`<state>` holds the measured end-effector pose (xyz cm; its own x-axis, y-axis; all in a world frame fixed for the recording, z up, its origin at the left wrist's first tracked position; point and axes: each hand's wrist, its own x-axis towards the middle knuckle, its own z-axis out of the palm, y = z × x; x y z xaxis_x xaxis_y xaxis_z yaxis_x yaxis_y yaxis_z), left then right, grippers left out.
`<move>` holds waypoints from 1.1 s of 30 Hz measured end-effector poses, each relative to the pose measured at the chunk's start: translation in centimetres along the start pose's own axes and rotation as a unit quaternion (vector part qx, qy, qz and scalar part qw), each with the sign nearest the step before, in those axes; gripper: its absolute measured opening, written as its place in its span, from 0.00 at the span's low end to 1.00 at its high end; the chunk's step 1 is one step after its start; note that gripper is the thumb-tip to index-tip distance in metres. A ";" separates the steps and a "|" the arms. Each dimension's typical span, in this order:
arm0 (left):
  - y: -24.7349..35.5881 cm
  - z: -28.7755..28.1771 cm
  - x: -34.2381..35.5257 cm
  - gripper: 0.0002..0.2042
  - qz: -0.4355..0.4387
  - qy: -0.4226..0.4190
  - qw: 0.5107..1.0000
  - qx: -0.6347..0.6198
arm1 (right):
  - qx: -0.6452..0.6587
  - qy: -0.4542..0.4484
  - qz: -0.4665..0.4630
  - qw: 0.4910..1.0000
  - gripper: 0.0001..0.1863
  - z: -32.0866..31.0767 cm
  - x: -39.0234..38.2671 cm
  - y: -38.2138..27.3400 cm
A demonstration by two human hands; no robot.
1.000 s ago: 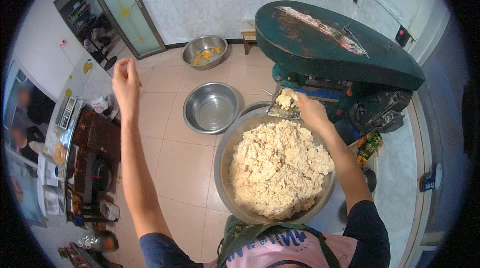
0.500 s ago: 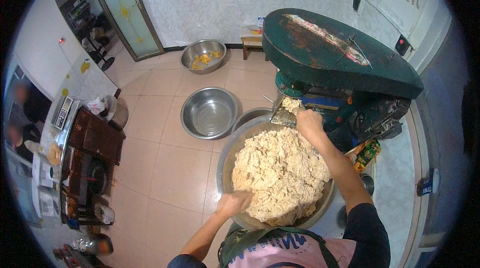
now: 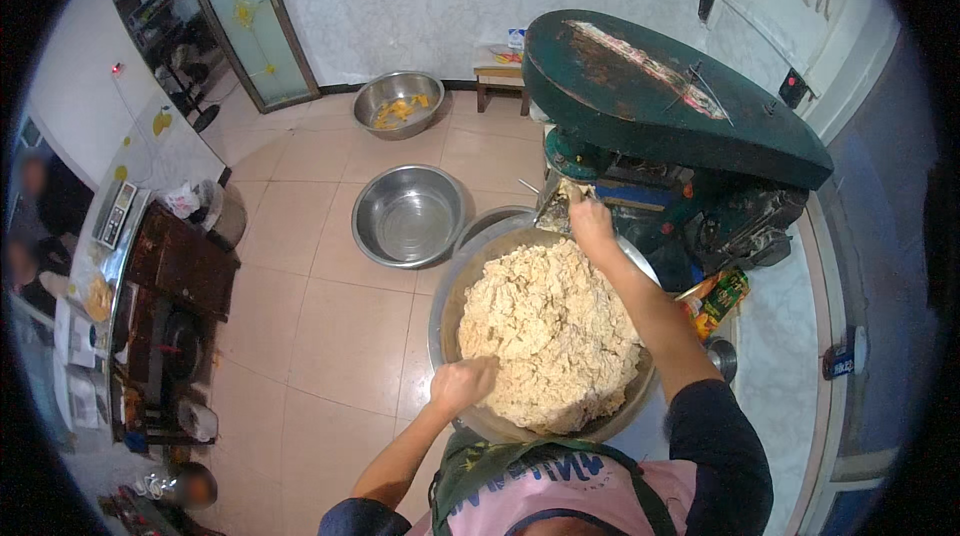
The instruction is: The person mixes dough by hand in a large bowl, feeds it into a noodle-making machine, and gathers the resulting long noodle strands into metal basins.
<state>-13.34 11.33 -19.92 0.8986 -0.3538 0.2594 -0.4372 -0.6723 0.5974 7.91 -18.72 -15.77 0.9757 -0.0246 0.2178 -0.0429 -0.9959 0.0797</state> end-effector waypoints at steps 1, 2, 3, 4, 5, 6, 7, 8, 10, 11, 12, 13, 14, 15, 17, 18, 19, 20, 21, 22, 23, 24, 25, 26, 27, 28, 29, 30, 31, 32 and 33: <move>0.1 0.2 0.0 0.11 0.004 0.000 1.000 -0.010 | 0.005 0.038 0.004 0.999 0.23 1.1 0.0 -0.1; -0.2 0.0 -0.4 0.14 -0.019 -0.031 0.999 0.008 | 0.036 0.025 0.000 0.999 0.21 1.2 0.0 -0.5; -0.4 0.0 -0.7 0.14 -0.027 -0.040 0.999 0.014 | 0.068 0.015 -0.001 0.998 0.20 0.3 0.4 -0.9; -0.7 0.1 -1.0 0.14 -0.035 -0.050 0.998 0.020 | 0.100 0.005 -0.003 0.995 0.19 -0.6 0.4 -1.1; -1.0 0.0 -1.1 0.14 -0.039 -0.058 0.997 0.027 | 0.103 -0.035 0.004 0.994 0.18 -1.4 0.0 -0.8; -0.4 -0.6 -1.0 0.12 -0.055 -0.062 0.996 0.038 | 0.109 -0.072 0.007 0.991 0.17 -2.4 -0.1 -0.3; -0.2 -1.0 -1.1 0.12 -0.052 -0.052 0.997 0.026 | 0.115 -0.108 0.010 0.987 0.15 -3.4 0.0 -0.2; -0.2 -1.4 -1.3 0.11 -0.050 -0.037 0.998 0.015 | 0.090 -0.062 0.015 0.994 0.09 -4.7 -1.2 -1.6; 0.6 -1.0 -0.2 0.10 -0.037 -0.046 0.998 -0.010 | 0.047 -0.052 0.028 0.997 0.08 -2.2 -0.6 0.3; 0.6 -1.1 -0.3 0.10 -0.037 -0.050 0.998 0.001 | 0.034 -0.051 0.029 0.998 0.08 -1.5 -0.4 0.0; 0.5 -1.0 -0.4 0.09 -0.036 -0.055 0.998 0.012 | 0.030 -0.046 0.022 0.998 0.08 -1.1 -0.1 0.0; 0.4 -1.0 -0.4 0.09 -0.034 -0.059 0.997 0.022 | 0.023 -0.055 0.014 0.998 0.08 -0.8 0.5 0.1; 0.2 -1.0 -0.6 0.09 -0.031 -0.047 0.998 -0.004 | 0.013 -0.068 0.006 0.998 0.09 -0.7 0.9 0.1; 0.3 -0.9 -0.8 0.09 -0.038 -0.047 0.998 -0.004 | 0.004 -0.081 -0.001 0.997 0.09 -0.7 1.0 0.2; 0.2 -1.1 -0.8 0.09 -0.051 -0.039 0.998 0.001 | 0.050 -0.055 0.002 0.997 0.07 -1.5 0.5 0.3; 0.1 -1.3 -0.8 0.09 -0.059 -0.050 0.997 0.006 | 0.068 -0.027 0.002 0.997 0.08 -1.8 -0.6 -0.4; -0.1 -1.5 -0.8 0.09 -0.066 -0.060 0.996 0.011 | 0.086 -0.001 0.002 0.996 0.08 -2.2 -1.3 -1.1; 0.1 -1.3 -0.7 0.09 -0.070 -0.073 0.995 0.011 | 0.128 -0.051 -0.018 0.990 0.08 -3.1 -1.7 -1.3; 0.3 -1.0 -0.5 0.09 -0.073 -0.086 0.994 0.012 | 0.118 -0.108 -0.014 0.987 0.08 -1.8 -0.7 -0.7; 0.2 -0.4 -0.3 0.11 -0.061 -0.086 0.994 0.018 | 0.134 -0.055 0.007 0.989 0.08 -1.2 -0.5 0.3; 0.2 -0.7 0.1 0.11 -0.069 -0.096 0.993 -0.003 | 0.158 -0.002 0.023 0.987 0.09 -0.6 -0.3 0.6; 0.6 -1.0 0.4 0.12 -0.077 -0.108 0.991 -0.028 | 0.134 -0.047 0.047 0.989 0.07 -0.5 0.5 1.3; 0.9 -1.4 0.9 0.13 -0.084 -0.120 0.988 -0.053 | 0.109 -0.092 0.070 0.987 0.06 -0.3 1.4 1.9; 0.6 -2.3 1.3 0.14 -0.102 -0.112 0.986 -0.074 | 0.156 -0.106 0.079 0.979 0.06 -0.6 1.9 0.8; 0.4 -3.2 2.2 0.13 -0.089 -0.087 0.990 -0.072 | 0.144 -0.069 0.062 0.985 0.06 -0.8 2.1 0.1; 0.2 -4.3 3.5 0.13 -0.077 -0.061 0.993 -0.071 | 0.131 -0.031 0.042 0.990 0.06 -0.7 1.7 -0.3; 1.6 -7.5 5.8 0.14 -0.070 -0.069 0.993 -0.072 | 0.130 0.007 0.011 0.991 0.06 -0.5 1.5 -1.9; 2.4 -9.1 9.0 0.20 -0.057 -0.070 0.988 -0.129 | 0.102 0.029 -0.033 0.994 0.06 -0.8 1.0 -1.9; 4.2 -12.5 11.4 0.28 0.020 -0.019 0.997 -0.067 | 0.092 0.052 -0.101 0.989 0.06 -0.5 1.1 -3.6; 6.3 -14.2 15.5 0.36 0.055 -0.015 0.997 -0.052 | 0.084 -0.012 -0.052 0.995 0.09 1.1 2.2 -2.8; 9.8 -17.6 18.4 0.38 0.073 -0.027 0.997 -0.019 | 0.090 -0.022 -0.076 0.993 0.08 0.7 2.2 -2.8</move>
<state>-0.40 9.65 4.08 0.8223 -0.4802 0.3054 -0.5599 -0.5865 0.5853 10.37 -16.04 -16.20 0.9766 0.1263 0.1741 0.1397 -0.9879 -0.0671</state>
